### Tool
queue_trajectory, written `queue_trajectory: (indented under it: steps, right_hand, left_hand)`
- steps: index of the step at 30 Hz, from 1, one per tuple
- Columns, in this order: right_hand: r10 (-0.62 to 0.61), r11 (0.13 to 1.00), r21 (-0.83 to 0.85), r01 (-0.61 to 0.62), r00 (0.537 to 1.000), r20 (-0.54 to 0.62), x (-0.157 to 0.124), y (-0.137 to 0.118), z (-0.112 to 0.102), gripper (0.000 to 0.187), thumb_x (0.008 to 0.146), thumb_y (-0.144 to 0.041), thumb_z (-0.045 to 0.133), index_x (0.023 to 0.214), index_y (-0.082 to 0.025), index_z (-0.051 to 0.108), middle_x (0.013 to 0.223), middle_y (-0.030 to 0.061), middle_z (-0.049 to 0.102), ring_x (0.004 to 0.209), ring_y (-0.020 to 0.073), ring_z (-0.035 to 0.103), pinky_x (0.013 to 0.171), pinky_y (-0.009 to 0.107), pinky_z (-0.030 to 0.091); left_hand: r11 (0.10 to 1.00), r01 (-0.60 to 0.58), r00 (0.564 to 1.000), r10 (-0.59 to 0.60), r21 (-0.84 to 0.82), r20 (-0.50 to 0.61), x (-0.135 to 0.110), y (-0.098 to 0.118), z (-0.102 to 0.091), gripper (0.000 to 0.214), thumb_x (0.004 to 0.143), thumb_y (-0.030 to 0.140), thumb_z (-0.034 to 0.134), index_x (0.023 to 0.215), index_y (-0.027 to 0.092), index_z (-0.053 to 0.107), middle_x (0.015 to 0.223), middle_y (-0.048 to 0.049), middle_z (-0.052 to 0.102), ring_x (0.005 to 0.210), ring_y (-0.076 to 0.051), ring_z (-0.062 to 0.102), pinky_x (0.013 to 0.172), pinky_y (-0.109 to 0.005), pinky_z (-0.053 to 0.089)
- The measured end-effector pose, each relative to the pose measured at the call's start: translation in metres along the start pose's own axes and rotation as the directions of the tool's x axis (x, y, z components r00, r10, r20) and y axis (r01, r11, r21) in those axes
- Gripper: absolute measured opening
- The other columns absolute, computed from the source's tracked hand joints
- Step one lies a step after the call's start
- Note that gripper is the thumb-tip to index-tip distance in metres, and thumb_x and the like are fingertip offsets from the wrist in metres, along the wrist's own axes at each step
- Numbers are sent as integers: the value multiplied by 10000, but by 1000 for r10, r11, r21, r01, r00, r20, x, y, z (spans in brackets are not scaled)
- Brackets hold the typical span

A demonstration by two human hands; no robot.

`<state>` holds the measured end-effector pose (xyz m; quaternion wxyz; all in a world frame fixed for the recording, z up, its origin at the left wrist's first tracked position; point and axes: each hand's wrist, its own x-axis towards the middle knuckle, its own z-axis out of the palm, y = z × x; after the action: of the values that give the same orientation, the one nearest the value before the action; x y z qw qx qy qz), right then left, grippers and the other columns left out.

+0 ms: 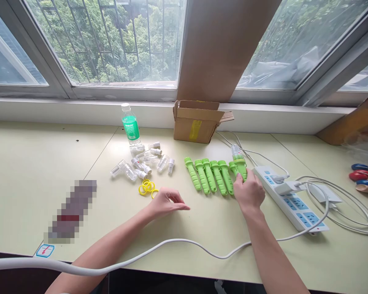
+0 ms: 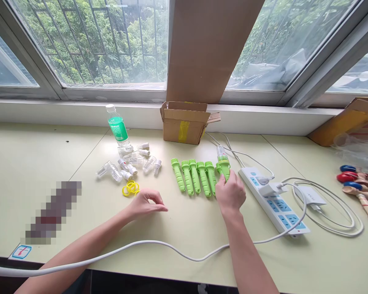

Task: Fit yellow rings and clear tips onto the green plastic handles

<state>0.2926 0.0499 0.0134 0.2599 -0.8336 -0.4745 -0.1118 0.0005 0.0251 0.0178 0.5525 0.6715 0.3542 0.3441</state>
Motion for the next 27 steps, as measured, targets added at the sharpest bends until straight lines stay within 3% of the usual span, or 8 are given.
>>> queue_trajectory:
  steps: [2, 7, 13, 21, 27]
  right_hand:
    - [26, 1000, -15, -26, 1000, 2, 2, 3, 0, 447, 855, -305, 427, 1239, -111, 549, 1034, 175, 649, 918, 319, 593, 694, 379, 429]
    - [46, 999, -25, -46, 999, -17, 4, 8, 0, 452, 854, -304, 425, 1233, -95, 552, 1037, 186, 648, 945, 334, 583, 711, 392, 436]
    - [61, 998, -11, -61, 997, -37, 8, 14, 0, 465, 859, -304, 414, 1247, -75, 528, 1097, 202, 632, 995, 341, 570, 779, 413, 439]
    - [164, 979, -141, -149, 981, 106, 18, 30, 1, 447, 841, -346, 431, 1173, -105, 608, 1008, 202, 650, 947, 357, 590, 727, 421, 458]
    - [160, 981, -148, -129, 960, 229, 16, 30, 1, 497, 841, -332, 418, 1281, -141, 548, 965, 205, 660, 890, 369, 609, 683, 427, 448]
  left_hand:
    - [998, -9, 1000, 9, 67, -1, 1, -2, 0, 301, 731, 399, 700, 642, 113, 674, 609, -54, 650, 572, -118, 596, 555, -223, 474]
    - [996, -24, 1000, 25, 85, -14, 2, -7, 0, 246, 802, 375, 628, 878, 149, 688, 741, -52, 685, 646, -116, 621, 625, -229, 498]
    - [984, -44, 998, 50, 171, -28, 2, -15, -1, 374, 721, 444, 699, 568, 127, 570, 585, -14, 599, 541, -86, 516, 529, -206, 413]
    - [963, -5, 999, 13, 270, -30, 3, -11, -2, 407, 845, 485, 523, 646, 134, 577, 583, 2, 570, 543, -78, 470, 526, -201, 371]
    - [971, 18, 999, -9, 240, -39, 2, -10, -1, 400, 856, 489, 499, 695, 138, 601, 610, -12, 596, 566, -97, 518, 547, -209, 406]
